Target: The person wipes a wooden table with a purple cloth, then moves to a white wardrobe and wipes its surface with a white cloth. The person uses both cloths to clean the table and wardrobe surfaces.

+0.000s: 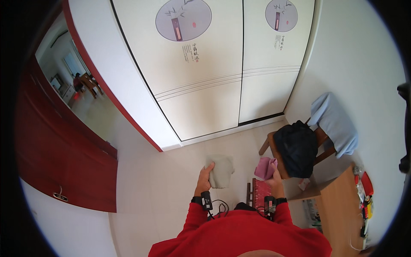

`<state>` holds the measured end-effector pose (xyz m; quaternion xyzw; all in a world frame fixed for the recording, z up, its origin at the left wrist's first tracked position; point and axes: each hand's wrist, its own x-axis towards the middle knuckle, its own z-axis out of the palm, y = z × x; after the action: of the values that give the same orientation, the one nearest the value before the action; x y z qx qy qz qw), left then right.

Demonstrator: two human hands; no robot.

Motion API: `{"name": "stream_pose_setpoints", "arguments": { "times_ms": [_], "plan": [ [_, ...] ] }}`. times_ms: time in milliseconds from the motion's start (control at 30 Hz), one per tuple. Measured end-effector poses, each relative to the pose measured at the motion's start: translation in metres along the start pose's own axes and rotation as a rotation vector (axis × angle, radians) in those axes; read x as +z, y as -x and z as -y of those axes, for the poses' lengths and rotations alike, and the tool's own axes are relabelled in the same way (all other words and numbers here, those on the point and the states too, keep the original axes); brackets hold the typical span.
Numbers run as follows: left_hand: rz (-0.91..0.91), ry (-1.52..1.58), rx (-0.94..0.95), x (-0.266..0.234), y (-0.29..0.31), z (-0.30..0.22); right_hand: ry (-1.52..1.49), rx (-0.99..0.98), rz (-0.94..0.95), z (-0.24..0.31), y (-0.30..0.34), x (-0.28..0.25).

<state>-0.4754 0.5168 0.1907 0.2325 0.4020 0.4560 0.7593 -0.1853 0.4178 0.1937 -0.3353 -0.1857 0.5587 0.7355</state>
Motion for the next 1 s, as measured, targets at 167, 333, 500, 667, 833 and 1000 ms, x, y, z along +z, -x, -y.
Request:
{"name": "stream_pose_setpoints", "arguments": {
  "times_ms": [167, 333, 500, 667, 833, 1000],
  "plan": [
    [-0.032, -0.128, 0.009, -0.002, -0.012, -0.021, -0.387, 0.454, -0.455, -0.044, -0.066, -0.052],
    [-0.020, -0.066, 0.133, 0.010, -0.037, -0.049, -0.444, 0.403, -0.299, -0.062, -0.121, -0.055],
    [-0.070, -0.230, 0.176, 0.048, -0.074, -0.079, -0.340, 0.401, -0.286, -0.047, -0.187, -0.026],
    [-0.025, -0.363, 0.325, 0.080, -0.130, -0.091, -0.339, 0.376, -0.115, -0.025, -0.253, -0.017],
    [0.042, -0.465, 0.242, 0.090, -0.175, -0.083, -0.345, 0.405, -0.034, -0.007, -0.294, -0.013],
    [-0.070, -0.452, 0.220, 0.107, -0.197, -0.073, -0.324, 0.438, 0.138, 0.009, -0.308, 0.018]
  ]
}}
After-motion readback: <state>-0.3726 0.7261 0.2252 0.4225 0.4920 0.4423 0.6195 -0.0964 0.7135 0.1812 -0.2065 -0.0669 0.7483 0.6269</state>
